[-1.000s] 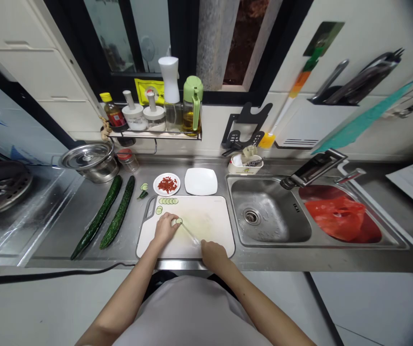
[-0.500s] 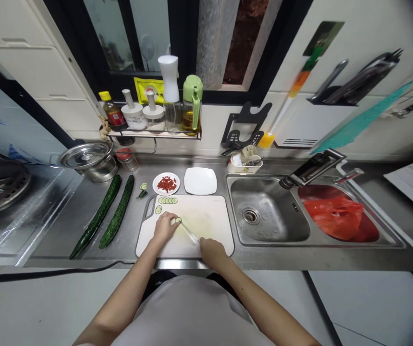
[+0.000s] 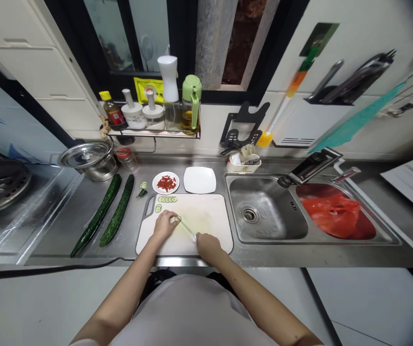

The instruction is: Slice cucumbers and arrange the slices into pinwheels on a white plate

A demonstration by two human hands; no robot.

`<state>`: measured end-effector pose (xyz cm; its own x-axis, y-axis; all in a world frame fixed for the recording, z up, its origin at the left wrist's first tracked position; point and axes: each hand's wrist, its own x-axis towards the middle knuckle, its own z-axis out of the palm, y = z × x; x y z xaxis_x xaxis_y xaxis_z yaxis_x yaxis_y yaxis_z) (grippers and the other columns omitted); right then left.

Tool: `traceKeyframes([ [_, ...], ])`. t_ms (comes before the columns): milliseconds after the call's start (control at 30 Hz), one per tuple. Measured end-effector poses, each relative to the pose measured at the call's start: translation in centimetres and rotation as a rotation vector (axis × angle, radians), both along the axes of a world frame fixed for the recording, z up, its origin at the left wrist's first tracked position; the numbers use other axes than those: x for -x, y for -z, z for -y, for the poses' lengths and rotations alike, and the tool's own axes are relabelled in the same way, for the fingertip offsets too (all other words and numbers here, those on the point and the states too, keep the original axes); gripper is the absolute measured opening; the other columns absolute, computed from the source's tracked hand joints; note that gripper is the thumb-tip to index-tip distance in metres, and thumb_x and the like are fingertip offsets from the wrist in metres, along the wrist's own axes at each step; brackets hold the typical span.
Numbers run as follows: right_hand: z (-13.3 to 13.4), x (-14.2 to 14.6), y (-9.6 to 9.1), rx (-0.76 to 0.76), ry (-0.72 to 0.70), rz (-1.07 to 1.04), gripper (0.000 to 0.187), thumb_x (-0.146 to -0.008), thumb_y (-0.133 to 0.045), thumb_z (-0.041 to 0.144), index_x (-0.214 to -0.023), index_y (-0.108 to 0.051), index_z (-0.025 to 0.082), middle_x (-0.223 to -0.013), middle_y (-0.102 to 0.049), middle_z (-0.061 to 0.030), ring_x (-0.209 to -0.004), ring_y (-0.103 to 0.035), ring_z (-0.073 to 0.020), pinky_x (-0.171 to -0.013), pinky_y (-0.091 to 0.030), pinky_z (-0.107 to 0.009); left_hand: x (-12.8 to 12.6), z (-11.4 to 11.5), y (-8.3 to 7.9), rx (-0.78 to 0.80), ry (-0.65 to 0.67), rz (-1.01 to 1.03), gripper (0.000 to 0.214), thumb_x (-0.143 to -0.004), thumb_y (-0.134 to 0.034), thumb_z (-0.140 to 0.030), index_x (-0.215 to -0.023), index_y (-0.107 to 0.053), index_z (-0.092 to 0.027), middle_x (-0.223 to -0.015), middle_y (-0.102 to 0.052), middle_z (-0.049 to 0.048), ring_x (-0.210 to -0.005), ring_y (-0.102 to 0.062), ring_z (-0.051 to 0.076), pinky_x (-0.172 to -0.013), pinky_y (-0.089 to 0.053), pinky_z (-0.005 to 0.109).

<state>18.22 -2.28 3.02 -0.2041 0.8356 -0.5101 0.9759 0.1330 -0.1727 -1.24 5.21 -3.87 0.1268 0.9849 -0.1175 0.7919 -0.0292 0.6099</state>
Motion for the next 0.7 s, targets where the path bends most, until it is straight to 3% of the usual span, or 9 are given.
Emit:
traceKeyframes([
  [700, 0.6, -0.4, -1.1, 0.05, 0.004, 0.011, 0.028, -0.087, -0.039, 0.009, -0.107, -0.059, 0.012, -0.1, -0.068, -0.0178, -0.097, -0.066, -0.0252, -0.075, -0.048, -0.033, -1.5, -0.3, -1.3, 0.125, -0.14, -0.154, 0.02, -0.074, -0.063, -0.03, -0.091, -0.063, -0.019, -0.1, -0.059, 0.0073, -0.098, -0.057, 0.021, -0.086, -0.041, 0.029],
])
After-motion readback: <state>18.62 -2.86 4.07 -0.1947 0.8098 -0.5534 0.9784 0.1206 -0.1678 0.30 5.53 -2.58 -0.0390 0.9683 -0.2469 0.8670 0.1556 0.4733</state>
